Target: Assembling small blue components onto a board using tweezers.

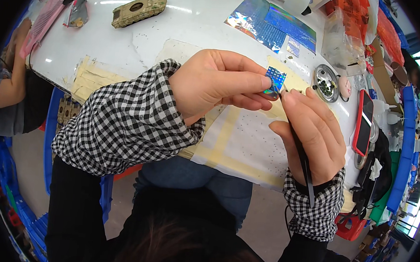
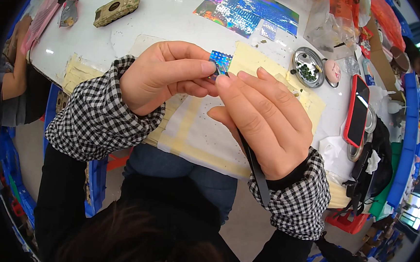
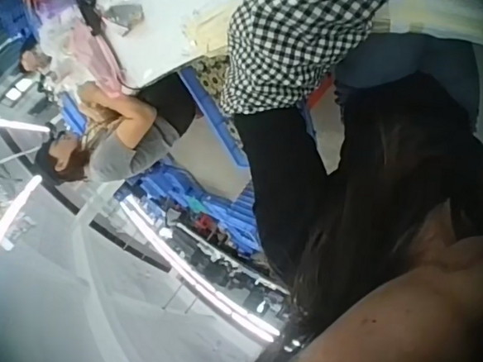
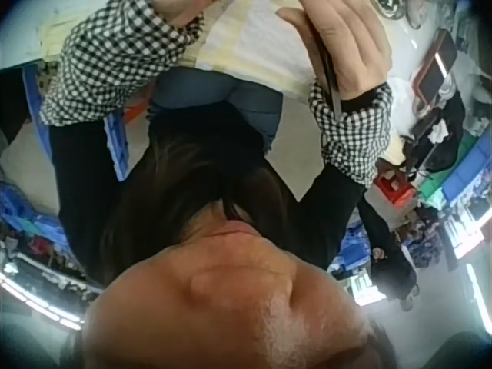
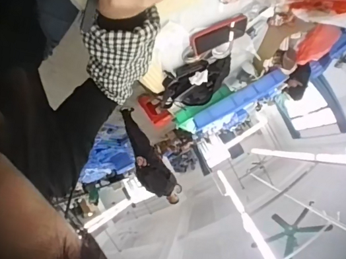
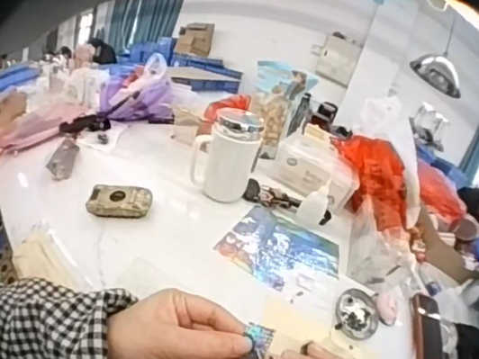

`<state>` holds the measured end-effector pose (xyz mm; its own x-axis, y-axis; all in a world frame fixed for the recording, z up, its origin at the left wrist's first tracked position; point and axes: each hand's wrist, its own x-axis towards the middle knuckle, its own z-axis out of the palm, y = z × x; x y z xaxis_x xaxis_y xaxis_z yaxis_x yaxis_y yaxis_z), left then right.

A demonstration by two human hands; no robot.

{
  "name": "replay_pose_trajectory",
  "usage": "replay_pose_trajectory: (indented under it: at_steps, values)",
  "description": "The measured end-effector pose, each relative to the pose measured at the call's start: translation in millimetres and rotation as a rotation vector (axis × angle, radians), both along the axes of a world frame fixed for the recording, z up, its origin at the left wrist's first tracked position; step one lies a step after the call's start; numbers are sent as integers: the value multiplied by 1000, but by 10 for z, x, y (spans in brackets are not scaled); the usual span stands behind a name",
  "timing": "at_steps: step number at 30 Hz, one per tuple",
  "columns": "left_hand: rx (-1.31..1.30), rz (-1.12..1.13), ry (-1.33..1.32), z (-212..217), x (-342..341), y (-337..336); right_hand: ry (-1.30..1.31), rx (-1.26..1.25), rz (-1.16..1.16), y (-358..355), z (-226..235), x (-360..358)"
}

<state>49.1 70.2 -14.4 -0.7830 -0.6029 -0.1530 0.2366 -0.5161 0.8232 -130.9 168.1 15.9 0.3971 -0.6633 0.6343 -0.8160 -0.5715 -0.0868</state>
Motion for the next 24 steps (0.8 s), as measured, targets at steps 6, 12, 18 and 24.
replay_pose_trajectory:
  at_steps: [6,12,18,24]
  values:
    - [15,-9,44,-10,11,0,140,-66,-15,-5,2,8]
    - [11,-7,29,-8,13,2,157,-75,-1,-29,-19,4]
    - [-2,-15,33,-23,10,-1,154,-79,-6,-23,-19,12]
    - [-1,-20,42,-30,7,-6,153,-79,4,-25,-18,6]
